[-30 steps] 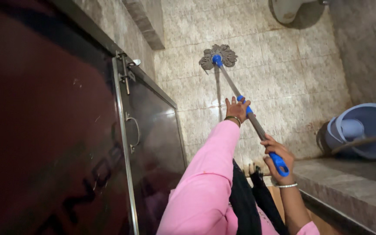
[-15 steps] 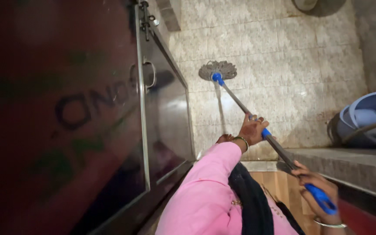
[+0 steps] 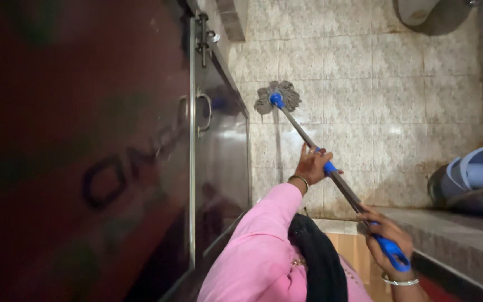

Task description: The person mops the tiled bathroom floor using a blue mop, moving it back and forth across the surface. The person navigates around a toilet and a sink while cleaning the area.

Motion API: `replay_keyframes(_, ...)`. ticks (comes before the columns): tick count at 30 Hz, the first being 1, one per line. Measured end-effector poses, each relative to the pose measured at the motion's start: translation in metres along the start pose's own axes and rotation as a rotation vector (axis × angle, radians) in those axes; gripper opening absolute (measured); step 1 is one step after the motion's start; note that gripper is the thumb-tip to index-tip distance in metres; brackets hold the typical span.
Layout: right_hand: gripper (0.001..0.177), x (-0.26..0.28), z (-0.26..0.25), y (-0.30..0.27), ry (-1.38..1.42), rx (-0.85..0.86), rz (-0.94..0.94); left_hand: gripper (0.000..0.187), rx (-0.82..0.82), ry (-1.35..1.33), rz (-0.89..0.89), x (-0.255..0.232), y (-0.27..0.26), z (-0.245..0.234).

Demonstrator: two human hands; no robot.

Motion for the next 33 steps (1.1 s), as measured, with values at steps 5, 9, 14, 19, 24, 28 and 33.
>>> replay_keyframes(5, 0.010, -0.046, 0.043, 0.087, 0.050, 0.010, -0.030, 0.074, -0.128, -0.033, -0.119, 0.065, 0.072, -0.033)
replay_keyframes(9, 0.018, -0.078, 0.080, 0.132, 0.014, 0.070, -0.034, 0.070, -0.073, 0.088, -0.331, 0.114, 0.108, -0.050)
replay_keyframes(14, 0.021, -0.097, 0.094, 0.123, 0.043, 0.075, 0.049, 0.070, -0.005, 0.083, -0.465, 0.131, 0.118, -0.048)
replay_keyframes(19, 0.018, -0.099, 0.073, 0.073, 0.046, 0.042, 0.083, 0.077, -0.050, -0.022, -0.435, 0.104, 0.090, -0.012)
replay_keyframes(24, 0.021, -0.075, 0.016, -0.003, 0.075, -0.004, 0.164, 0.081, -0.016, -0.118, -0.318, 0.049, 0.045, 0.040)
replay_keyframes(28, 0.023, -0.045, -0.029, -0.076, 0.054, -0.054, 0.334, 0.080, 0.026, -0.176, -0.192, -0.005, 0.000, 0.092)
replay_keyframes(33, 0.019, 0.016, -0.074, -0.147, -0.056, -0.131, 0.374, 0.080, 0.210, -0.207, -0.067, -0.061, -0.054, 0.151)
Point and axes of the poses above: each hand's wrist, its own y-axis towards the middle knuckle, its own z-axis out of the palm, x = y × z, the point moved 5 cm from there along y, towards the middle knuckle, and after that the axes turned 14 degrees about -y, right-handed, at the moved point
